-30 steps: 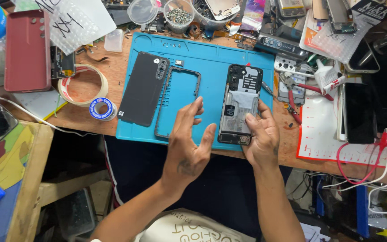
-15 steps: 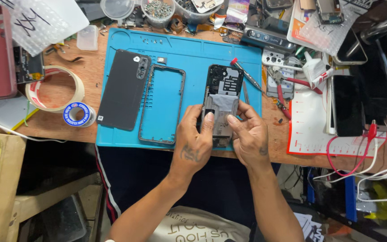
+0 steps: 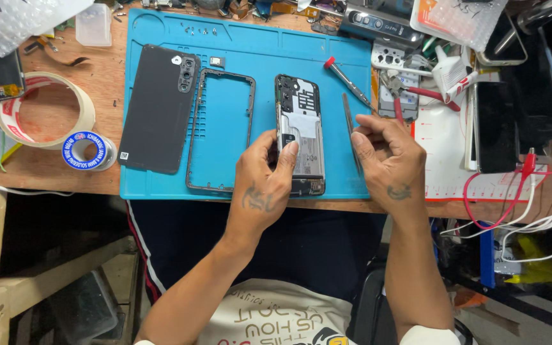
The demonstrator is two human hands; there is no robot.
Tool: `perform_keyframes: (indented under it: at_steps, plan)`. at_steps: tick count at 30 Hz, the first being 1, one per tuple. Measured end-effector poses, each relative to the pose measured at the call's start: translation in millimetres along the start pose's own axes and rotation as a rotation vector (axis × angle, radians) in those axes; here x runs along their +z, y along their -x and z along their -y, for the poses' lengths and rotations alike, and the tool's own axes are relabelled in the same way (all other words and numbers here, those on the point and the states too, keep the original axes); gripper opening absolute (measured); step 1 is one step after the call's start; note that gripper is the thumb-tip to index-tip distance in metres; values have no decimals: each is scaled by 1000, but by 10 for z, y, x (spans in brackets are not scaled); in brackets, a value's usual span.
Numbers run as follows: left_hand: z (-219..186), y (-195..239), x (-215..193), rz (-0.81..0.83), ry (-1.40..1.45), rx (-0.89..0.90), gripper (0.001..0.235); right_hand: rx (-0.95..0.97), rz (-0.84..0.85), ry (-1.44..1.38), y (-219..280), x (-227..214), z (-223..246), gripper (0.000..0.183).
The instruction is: The person removes the back cover of a smartphone, then uses a screwdriver to remove screws and detach internal components including a metal shield and a small circuit board. The phone is held and rotated to access different parts during the disassembly.
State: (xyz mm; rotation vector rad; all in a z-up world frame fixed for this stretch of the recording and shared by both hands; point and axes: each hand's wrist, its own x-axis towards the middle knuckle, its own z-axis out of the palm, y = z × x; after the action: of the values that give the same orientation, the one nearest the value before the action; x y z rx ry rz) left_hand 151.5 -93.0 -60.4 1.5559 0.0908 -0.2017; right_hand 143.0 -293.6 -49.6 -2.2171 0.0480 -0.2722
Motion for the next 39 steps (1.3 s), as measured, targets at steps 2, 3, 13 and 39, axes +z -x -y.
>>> perform_keyframes:
  at_steps: [2, 3, 13, 39]
  plan:
    - [-9, -9, 17, -6, 34, 32, 32, -26, 7, 166, -39, -20, 18, 28]
    - [-14, -12, 24, -9, 31, 39, 33, -39, 10, 250, -50, -26, 20, 29]
    - [-162, -4, 62, -16, -71, 15, 42, -11, 41, 280, -16, -53, -134, 24]
    - [-148, 395, -108, 152, -652, 269, 56, -99, -30, 202, 22, -69, -297, 20]
